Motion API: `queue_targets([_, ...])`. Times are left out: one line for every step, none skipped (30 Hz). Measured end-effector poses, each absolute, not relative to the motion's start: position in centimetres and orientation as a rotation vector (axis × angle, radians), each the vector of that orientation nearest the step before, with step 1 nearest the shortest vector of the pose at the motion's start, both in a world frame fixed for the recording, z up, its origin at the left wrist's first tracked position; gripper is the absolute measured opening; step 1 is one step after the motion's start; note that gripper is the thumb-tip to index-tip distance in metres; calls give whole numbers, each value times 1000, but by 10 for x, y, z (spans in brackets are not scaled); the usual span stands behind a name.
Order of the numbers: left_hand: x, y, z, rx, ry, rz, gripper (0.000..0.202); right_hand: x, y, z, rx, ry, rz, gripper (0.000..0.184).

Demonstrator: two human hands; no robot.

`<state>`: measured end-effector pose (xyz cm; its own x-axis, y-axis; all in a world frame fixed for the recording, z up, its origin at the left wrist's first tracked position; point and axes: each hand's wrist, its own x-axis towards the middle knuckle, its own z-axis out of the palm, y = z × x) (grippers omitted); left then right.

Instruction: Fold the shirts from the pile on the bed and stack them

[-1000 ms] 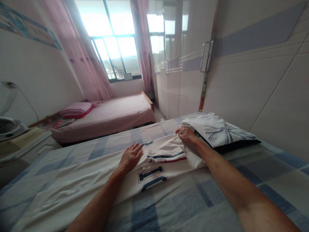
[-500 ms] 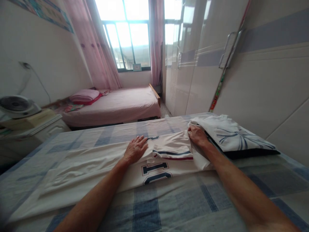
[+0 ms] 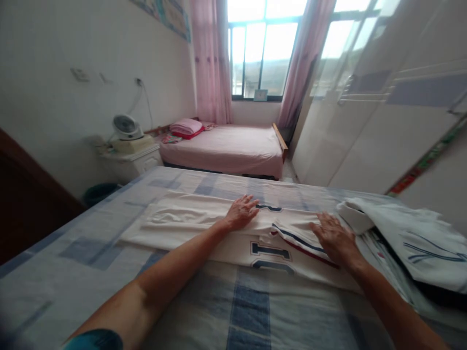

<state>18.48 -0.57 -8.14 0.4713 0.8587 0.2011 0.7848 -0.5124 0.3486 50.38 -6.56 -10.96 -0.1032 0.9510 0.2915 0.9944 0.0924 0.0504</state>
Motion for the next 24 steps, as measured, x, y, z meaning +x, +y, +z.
queue_targets([175,-7,-78,2523,1422,533,46,499,-66,-108,-1921,-2187,-382,50])
queue_targets([163,-9,-75,2540,1426,538,45,494,-69,-107,-1892,-2188,-403,51])
queue_targets([146,-12,-74,2553,1445,538,45,488,-72,-107,-1878,-2190,-406,52])
queue_targets([127,-15,-74,2557,1484,533,44,483,-76,-109,-1872,-2202,-390,53])
queue_targets([104,-18,-76,2548,1545,535,44,479,-81,-111,-1882,-2209,-366,54])
queue_targets([79,-21,-78,2517,1631,527,42,476,-85,-115,-1905,-2205,-342,55])
queue_targets([53,-23,-81,2485,1715,513,42,474,-89,-119,-1926,-2196,-325,57])
queue_targets([26,-24,-83,2446,1797,494,41,474,-92,-122,-1938,-2191,-314,58])
queue_targets([1,-26,-85,2381,1897,497,40,475,-94,-125,-1945,-2183,-310,59])
queue_targets([-24,-27,-84,2340,1969,524,40,476,-95,-126,-1949,-2170,-307,59])
queue_targets([-46,-30,-82,2293,2044,603,40,476,-96,-125,-1939,-2168,-298,58])
queue_targets([-65,-34,-78,2250,2103,661,41,475,-97,-122,-1918,-2167,-286,57])
queue_targets([-81,-40,-73,2231,2131,702,41,473,-99,-117,-1891,-2159,-282,56])
queue_targets([-93,-48,-67,2230,2121,725,41,468,-101,-111,-1861,-2140,-288,56])
queue_targets([-103,-57,-61,2250,2071,718,41,462,-103,-104,-1825,-2120,-302,56])
queue_targets([-110,-67,-56,2289,1989,690,41,453,-105,-96,-1786,-2105,-319,55])
queue_targets([-115,-77,-52,2333,1892,653,39,442,-108,-88,-1743,-2099,-334,54])
queue_targets([-117,-85,-49,2378,1793,606,38,431,-110,-81,-1696,-2108,-343,53])
queue_targets([-118,-93,-47,2420,1707,557,38,419,-112,-75,-1638,-2137,-346,50])
queue_targets([-118,-98,-46,2456,1654,515,38,408,-112,-71,-1576,-2178,-344,48])
queue_targets([-117,-101,-46,2489,1627,480,38,399,-112,-68,-1523,-2222,-344,46])
queue_targets([-115,-102,-47,2519,1625,451,38,391,-112,-67,-1487,-2262,-346,44])
queue_targets([-113,-102,-48,2548,1643,425,38,385,-110,-68,-1473,-2291,-350,43])
queue_targets([-111,-100,-49,2577,1670,398,37,382,-109,-69,-1477,-2313,-350,43])
